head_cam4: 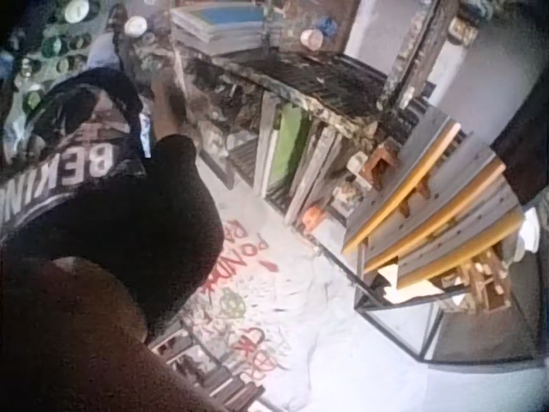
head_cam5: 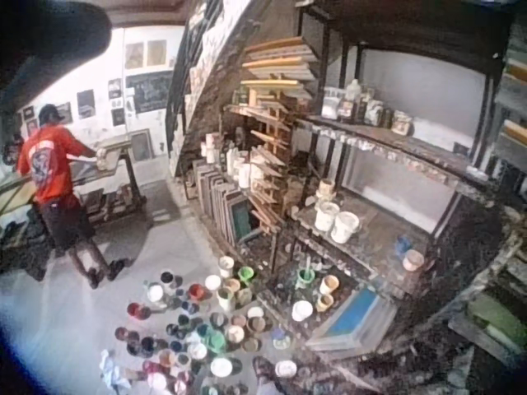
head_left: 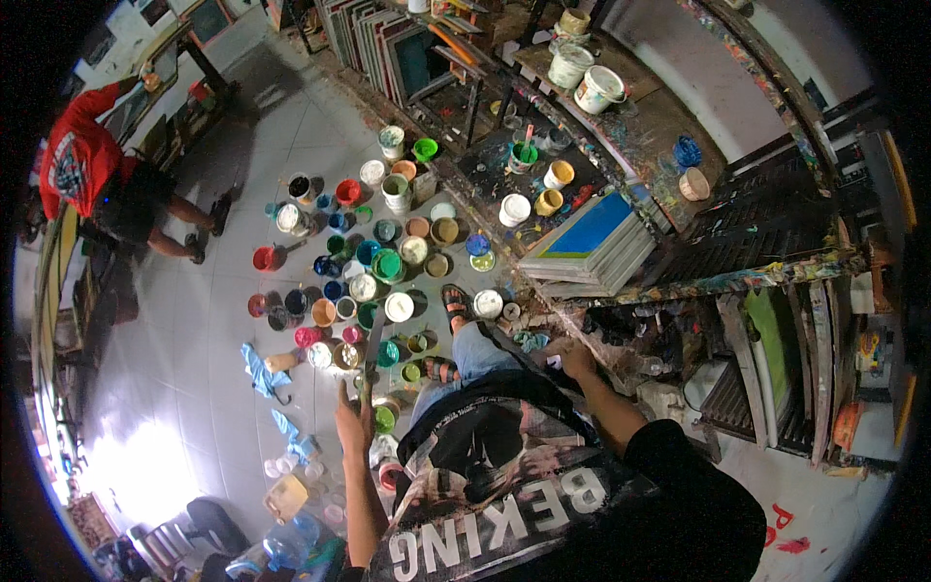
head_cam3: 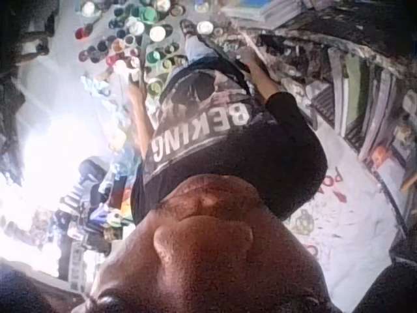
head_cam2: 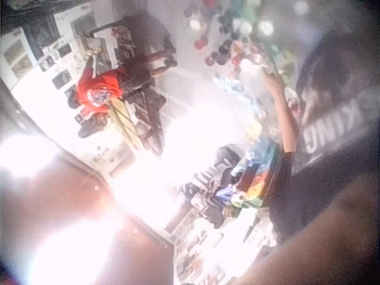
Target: The person sits on the floor and uses a plastic spatula to stir green ink in a small container before transferring it into a larger container among many others on the floor.
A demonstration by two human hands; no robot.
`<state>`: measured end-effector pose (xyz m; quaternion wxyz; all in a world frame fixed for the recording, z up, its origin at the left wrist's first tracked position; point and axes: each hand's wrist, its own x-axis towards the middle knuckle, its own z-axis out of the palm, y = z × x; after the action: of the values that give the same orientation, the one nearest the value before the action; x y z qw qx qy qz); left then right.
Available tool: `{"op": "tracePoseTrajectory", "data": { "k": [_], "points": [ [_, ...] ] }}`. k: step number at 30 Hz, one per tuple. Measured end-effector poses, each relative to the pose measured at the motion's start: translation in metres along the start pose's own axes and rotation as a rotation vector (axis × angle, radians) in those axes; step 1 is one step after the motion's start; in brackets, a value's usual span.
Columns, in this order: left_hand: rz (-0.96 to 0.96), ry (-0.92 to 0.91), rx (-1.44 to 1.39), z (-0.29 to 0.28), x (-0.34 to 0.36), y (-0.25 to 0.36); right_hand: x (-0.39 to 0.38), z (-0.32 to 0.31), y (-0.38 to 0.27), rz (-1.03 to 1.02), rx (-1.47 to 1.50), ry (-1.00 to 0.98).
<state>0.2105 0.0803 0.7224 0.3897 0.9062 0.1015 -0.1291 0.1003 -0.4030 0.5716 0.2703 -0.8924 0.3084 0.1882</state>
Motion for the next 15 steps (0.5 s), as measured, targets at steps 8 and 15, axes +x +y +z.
{"op": "tracePoseTrajectory", "data": {
  "k": [8,15],
  "points": [
    [-0.013,-0.008,-0.077,0.022,0.028,0.006,0.152,-0.144,-0.075,-0.094,-0.07,0.463],
    [-0.09,0.013,-0.199,0.031,0.056,0.013,0.257,-0.282,-0.16,-0.264,-0.393,0.69]
  ]
}}
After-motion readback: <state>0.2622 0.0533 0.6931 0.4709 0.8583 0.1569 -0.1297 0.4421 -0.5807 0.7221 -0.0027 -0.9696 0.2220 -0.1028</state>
